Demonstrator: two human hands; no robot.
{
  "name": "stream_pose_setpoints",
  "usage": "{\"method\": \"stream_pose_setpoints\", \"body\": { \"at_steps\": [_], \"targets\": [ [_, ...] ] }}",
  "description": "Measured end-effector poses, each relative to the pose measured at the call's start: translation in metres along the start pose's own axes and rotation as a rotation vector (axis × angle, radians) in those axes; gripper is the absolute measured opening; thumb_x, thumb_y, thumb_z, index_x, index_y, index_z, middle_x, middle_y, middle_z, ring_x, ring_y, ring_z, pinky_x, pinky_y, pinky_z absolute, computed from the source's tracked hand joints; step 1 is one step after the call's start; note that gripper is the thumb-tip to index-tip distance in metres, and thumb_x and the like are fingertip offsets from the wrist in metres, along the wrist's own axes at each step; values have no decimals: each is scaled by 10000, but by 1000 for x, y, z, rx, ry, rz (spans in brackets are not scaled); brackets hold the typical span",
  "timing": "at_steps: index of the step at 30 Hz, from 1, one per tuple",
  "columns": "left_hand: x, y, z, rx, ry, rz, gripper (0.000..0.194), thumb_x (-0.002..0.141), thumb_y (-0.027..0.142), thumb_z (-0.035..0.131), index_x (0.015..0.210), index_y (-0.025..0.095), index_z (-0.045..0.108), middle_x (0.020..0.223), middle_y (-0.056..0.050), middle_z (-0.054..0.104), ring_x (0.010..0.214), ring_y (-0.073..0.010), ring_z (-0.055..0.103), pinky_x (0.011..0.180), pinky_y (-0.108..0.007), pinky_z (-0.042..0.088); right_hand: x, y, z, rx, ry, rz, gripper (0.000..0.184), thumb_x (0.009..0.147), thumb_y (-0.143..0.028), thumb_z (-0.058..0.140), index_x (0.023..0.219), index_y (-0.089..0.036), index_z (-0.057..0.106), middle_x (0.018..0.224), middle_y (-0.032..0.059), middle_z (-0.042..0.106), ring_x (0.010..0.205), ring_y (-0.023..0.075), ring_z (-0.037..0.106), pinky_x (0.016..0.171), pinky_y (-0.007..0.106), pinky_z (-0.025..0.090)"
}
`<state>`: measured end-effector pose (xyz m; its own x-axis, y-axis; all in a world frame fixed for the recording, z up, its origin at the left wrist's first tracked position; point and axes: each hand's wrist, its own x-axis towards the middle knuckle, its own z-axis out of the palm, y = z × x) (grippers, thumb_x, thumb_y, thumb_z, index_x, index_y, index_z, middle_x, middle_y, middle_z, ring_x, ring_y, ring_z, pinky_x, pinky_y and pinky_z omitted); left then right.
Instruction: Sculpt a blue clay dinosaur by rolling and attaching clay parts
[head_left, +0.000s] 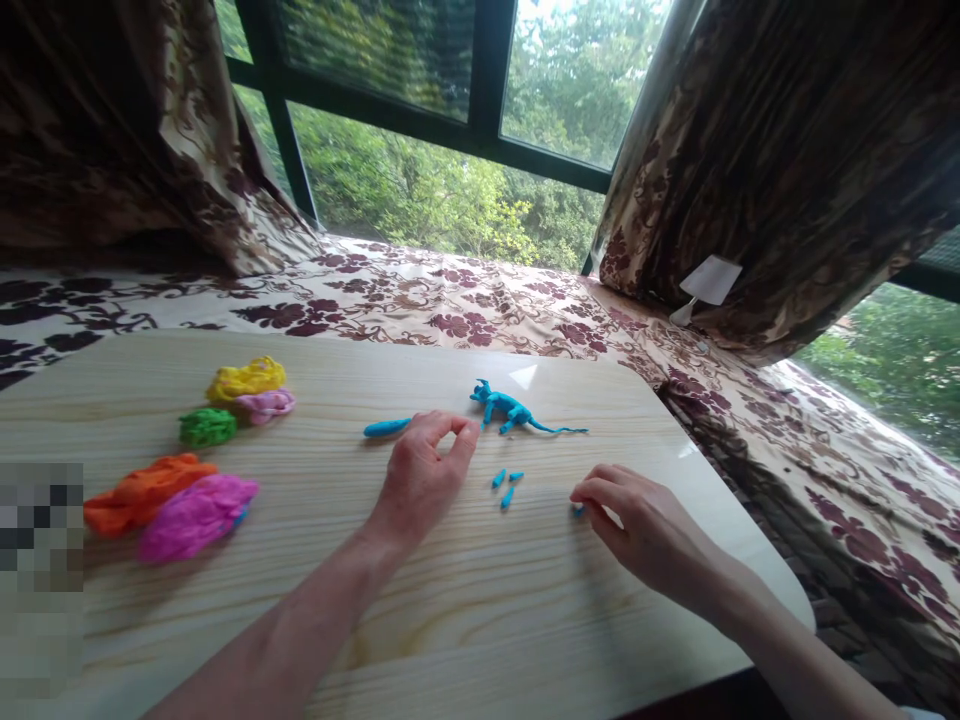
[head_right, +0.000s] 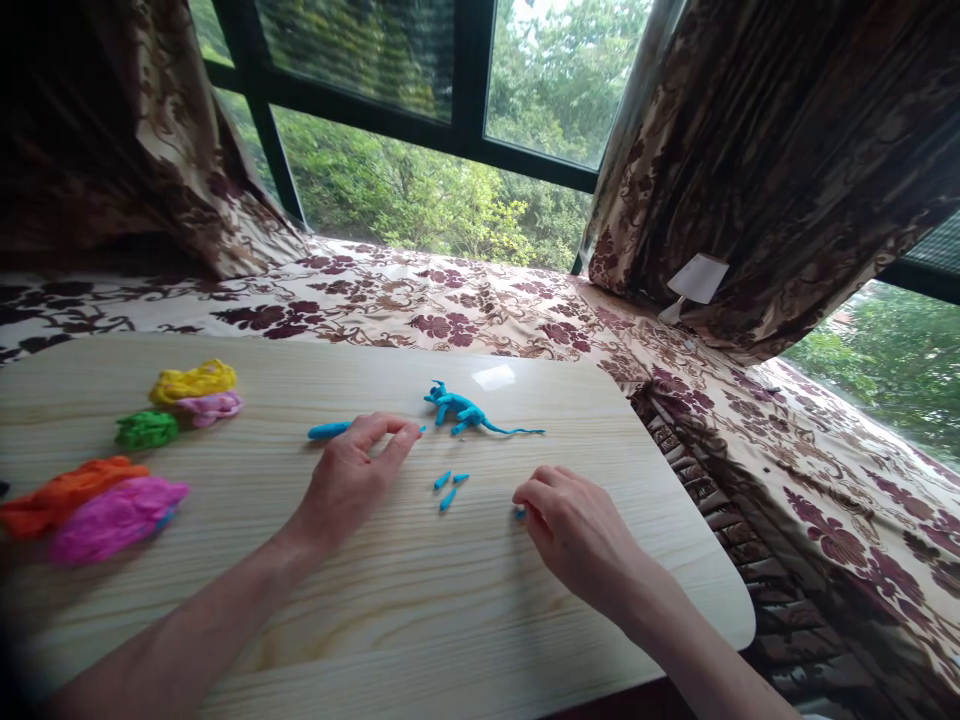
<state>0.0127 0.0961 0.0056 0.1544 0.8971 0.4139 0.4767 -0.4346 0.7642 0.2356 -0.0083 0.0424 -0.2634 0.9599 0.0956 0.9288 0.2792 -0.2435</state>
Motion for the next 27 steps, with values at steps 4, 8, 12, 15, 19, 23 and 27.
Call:
{"method": "stream_pose_setpoints", "body": {
  "at_steps": [4,8,12,15,19,23,27],
  "targets": [
    [0,-2,0,-15,0,20,195,811,342,483,760,195,601,829,-17,617,854,-173,541,814,-297,398,-3,-3,-1,-33,-33,-2,225,812,-102,474,930,-247,600,869,9,581,818,153,530,711,254,399],
    [0,-3,1,-23,9,26,198,816,338,476,757,194,599,817,-19,614,847,-174,539,815,-303,399,2,-1,-3,-67,-16,-5,157,808,-130,500,848,-234,611,882,12,577,808,149,531,703,251,393],
    [0,-2,0,-27,9,40,210,822,337,462,755,193,600,807,-21,614,852,-179,537,816,-307,399,20,-5,-3,6,2,-34,137,816,-145,503,856,-229,603,883,5,590,765,130,542,676,233,398],
    [0,-1,-1,-32,1,32,229,829,351,448,755,196,601,811,-22,614,861,-181,536,817,-308,400,38,-11,3,52,38,-74,123,814,-139,509,853,-210,602,823,9,606,741,129,549,655,225,403],
    [-2,5,-6,-53,-27,32,267,843,359,417,736,198,601,788,-22,612,851,-184,537,823,-314,399,50,-15,9,61,69,-135,178,812,-103,491,882,-197,626,845,28,630,806,144,571,716,250,423],
    [-5,17,-11,-187,-117,24,273,851,348,404,737,197,601,818,-18,620,871,-175,551,821,-296,411,49,-22,2,154,172,-116,281,825,-101,465,1036,-220,608,1014,50,619,826,141,587,722,264,448],
    [-8,27,-11,-325,-257,13,245,846,356,422,834,200,610,876,-23,636,888,-179,569,794,-287,432,55,-41,-2,413,258,-116,235,826,-165,514,1039,-216,600,897,25,631,703,107,586,612,220,461]
  ]
}}
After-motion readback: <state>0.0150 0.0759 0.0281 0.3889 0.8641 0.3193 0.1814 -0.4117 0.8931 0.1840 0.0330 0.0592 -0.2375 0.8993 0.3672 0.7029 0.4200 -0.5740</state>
